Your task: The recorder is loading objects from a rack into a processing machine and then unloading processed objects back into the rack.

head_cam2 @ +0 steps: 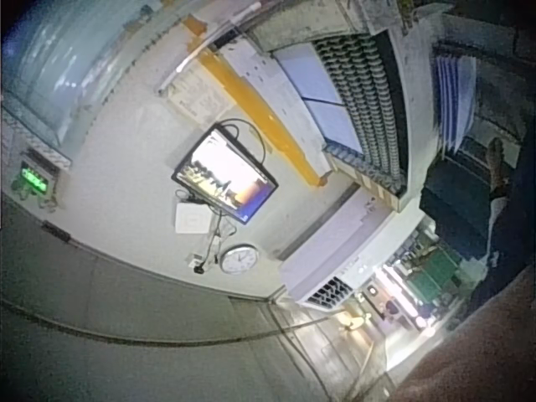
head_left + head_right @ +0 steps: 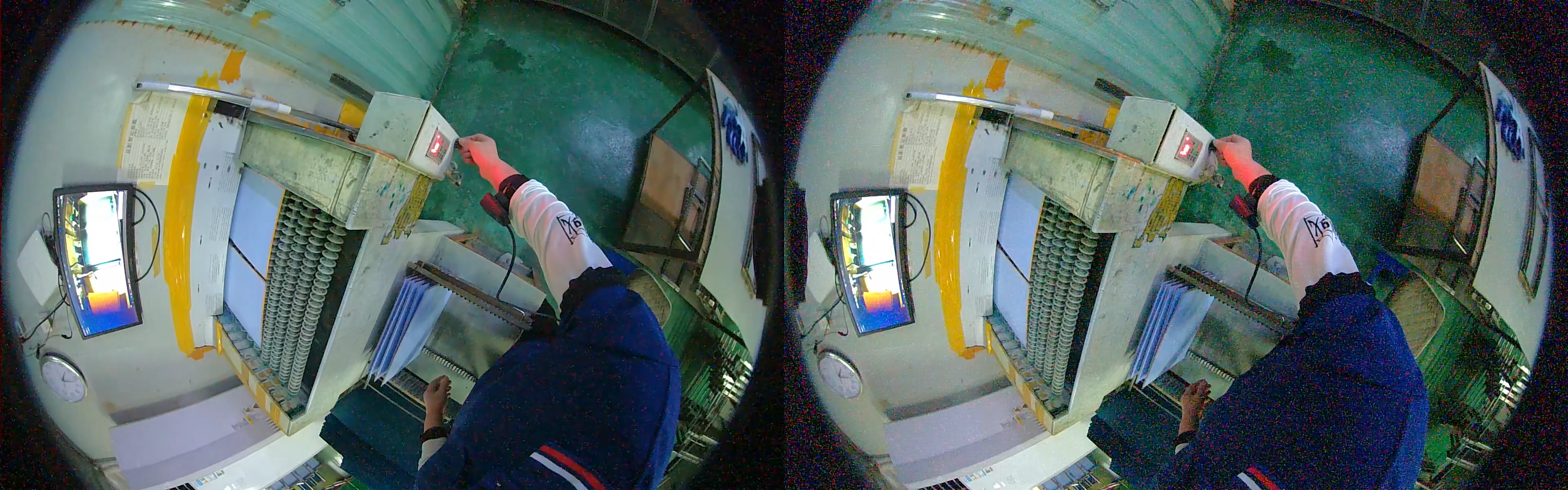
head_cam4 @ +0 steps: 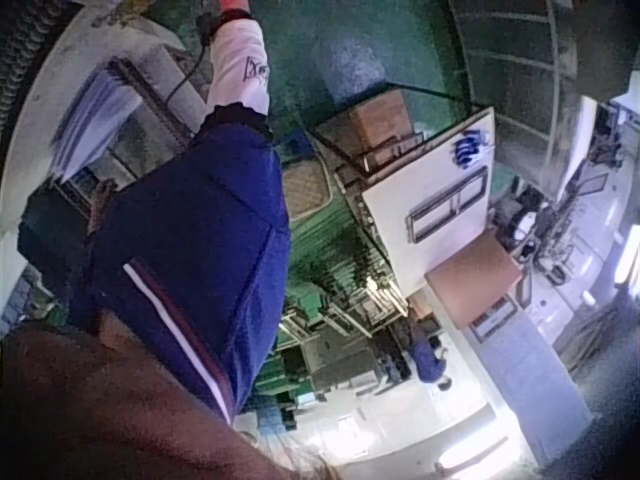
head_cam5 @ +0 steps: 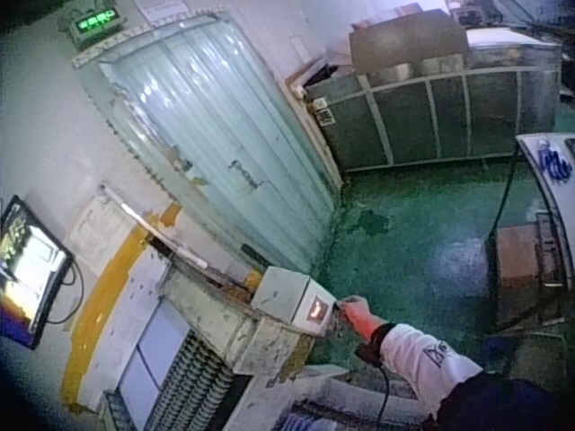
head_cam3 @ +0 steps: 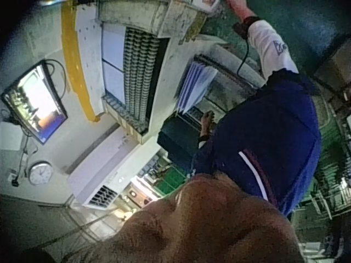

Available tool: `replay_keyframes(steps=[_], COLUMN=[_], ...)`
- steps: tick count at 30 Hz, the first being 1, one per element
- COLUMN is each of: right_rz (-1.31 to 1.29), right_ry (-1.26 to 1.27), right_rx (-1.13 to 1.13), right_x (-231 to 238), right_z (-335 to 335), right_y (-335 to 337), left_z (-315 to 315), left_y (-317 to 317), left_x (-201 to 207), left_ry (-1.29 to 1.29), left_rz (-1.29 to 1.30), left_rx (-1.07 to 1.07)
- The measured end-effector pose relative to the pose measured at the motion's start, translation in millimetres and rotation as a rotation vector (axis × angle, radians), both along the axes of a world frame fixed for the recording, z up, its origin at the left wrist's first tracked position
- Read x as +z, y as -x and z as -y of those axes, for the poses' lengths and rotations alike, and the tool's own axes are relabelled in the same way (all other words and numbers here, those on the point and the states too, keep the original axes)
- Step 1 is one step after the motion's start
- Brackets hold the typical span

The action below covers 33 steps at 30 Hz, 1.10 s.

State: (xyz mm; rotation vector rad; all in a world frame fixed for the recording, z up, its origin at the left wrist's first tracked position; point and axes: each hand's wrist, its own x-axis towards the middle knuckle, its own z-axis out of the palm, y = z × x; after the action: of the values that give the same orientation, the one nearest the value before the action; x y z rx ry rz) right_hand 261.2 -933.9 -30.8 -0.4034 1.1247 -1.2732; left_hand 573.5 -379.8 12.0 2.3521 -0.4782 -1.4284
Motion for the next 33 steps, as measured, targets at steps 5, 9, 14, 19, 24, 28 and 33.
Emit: replay_keyframes(steps=[5, 9, 14, 19, 24, 28, 33], right_rz=[-0.046, -0.047, -0.058, -0.059, -0.052, -0.023, -0.004], right_ry=[-0.024, -0.032, -0.042, -0.045, -0.043, -0.019, -0.012], right_rx=[-0.020, -0.018, -0.018, -0.035, -0.038, -0.025, -0.029], right_x=[-3, -3, -3, -4, -3, -1, -1], right_z=[2, 2, 2, 2, 3, 1, 2], right_y=[-4, -3, -2, -4, -4, -3, -2], left_z=[-8, 3, -2, -2, -5, -6, 1], left_y=[-4, 3, 0, -2, -5, -5, 1], left_x=[-9, 3, -2, -6, -11, -12, -3], left_ry=[0.017, -0.015, 0.001, -0.007, -0.014, -0.009, -0.014], left_rz=[-0.020, 0.007, -0.016, -0.012, -0.004, -0.016, -0.021], left_rx=[0.029, -0.010, 0.027, -0.008, -0.019, -0.019, 0.012])
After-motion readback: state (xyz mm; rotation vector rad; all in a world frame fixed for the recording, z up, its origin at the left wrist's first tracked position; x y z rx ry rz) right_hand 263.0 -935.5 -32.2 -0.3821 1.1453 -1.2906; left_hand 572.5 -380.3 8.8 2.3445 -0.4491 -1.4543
